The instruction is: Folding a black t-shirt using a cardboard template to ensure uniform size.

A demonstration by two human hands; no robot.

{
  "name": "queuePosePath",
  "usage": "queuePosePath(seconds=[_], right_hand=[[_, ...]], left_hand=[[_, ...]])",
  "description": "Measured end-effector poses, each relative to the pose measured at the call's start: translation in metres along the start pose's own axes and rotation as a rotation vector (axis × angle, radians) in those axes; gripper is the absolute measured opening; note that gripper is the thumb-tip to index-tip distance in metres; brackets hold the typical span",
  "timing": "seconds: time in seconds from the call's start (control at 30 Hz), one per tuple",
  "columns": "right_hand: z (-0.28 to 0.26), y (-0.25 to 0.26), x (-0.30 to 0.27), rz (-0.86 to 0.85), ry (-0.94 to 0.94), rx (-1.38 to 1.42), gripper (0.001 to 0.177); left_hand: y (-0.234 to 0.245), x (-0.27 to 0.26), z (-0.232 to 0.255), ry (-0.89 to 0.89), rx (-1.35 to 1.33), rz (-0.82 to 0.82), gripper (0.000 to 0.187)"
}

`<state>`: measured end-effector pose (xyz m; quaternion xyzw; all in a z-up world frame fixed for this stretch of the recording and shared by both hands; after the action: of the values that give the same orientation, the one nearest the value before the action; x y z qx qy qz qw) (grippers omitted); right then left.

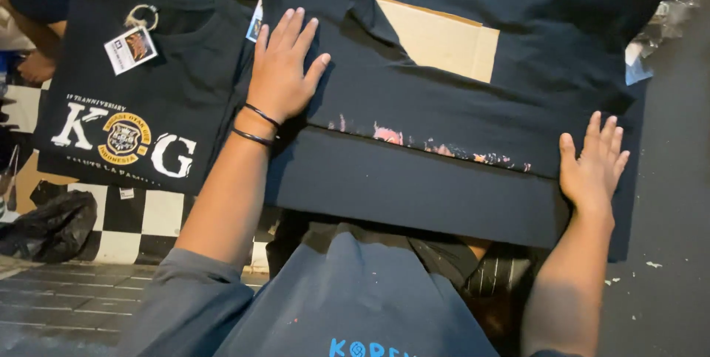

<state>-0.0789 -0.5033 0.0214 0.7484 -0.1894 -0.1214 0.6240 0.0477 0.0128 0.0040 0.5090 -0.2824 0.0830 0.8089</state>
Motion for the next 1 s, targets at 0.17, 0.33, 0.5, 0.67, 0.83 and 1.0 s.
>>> queuePosePath(seconds=[0.17, 0.33, 0.5, 0.67, 0.83, 1.0], right_hand=[[0.002, -0.002, -0.001, 0.018, -0.007, 0.028, 0.069], [-0.007, 0.007, -0.005, -0.01, -0.034, 0.034, 0.07], [-0.017, 0.0, 0.004, 0.116, 0.014, 0.073, 0.074], [-0.175, 0.027, -0.026, 0.399, 0.694, 0.272, 0.051], [-0.303, -0.013, -0.026, 0.285, 0.91, 0.392, 0.049], [-0.34, -0.07, -0.004, 0.108, 0.871, 0.296, 0.048]], left_hand=[[0.034, 0.008, -0.026, 0.277, -0.761, 0.059, 0.032], [0.018, 0.001, -0.059, 0.817, -1.349, 0.279, 0.037], [0.032, 0.02, -0.036, 0.591, -0.957, 0.191, 0.025], [0.038, 0.057, 0.021, 0.019, -0.417, 0.099, 0.034], [-0.02, 0.087, 0.013, -0.02, -0.268, 0.131, 0.024], [-0.056, 0.073, -0.01, 0.044, -0.192, 0.183, 0.034]])
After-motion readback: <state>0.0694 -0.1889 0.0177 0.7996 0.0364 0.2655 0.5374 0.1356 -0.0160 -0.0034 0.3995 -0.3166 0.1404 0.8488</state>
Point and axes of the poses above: each hand's wrist, its own x-axis towards the middle knuckle, its own y-axis out of the back of the hand, z = x × y, the point moved 4 cm from there along x, towards the middle knuckle, and after that the axes turned 14 degrees about z, right-handed, at the moved point
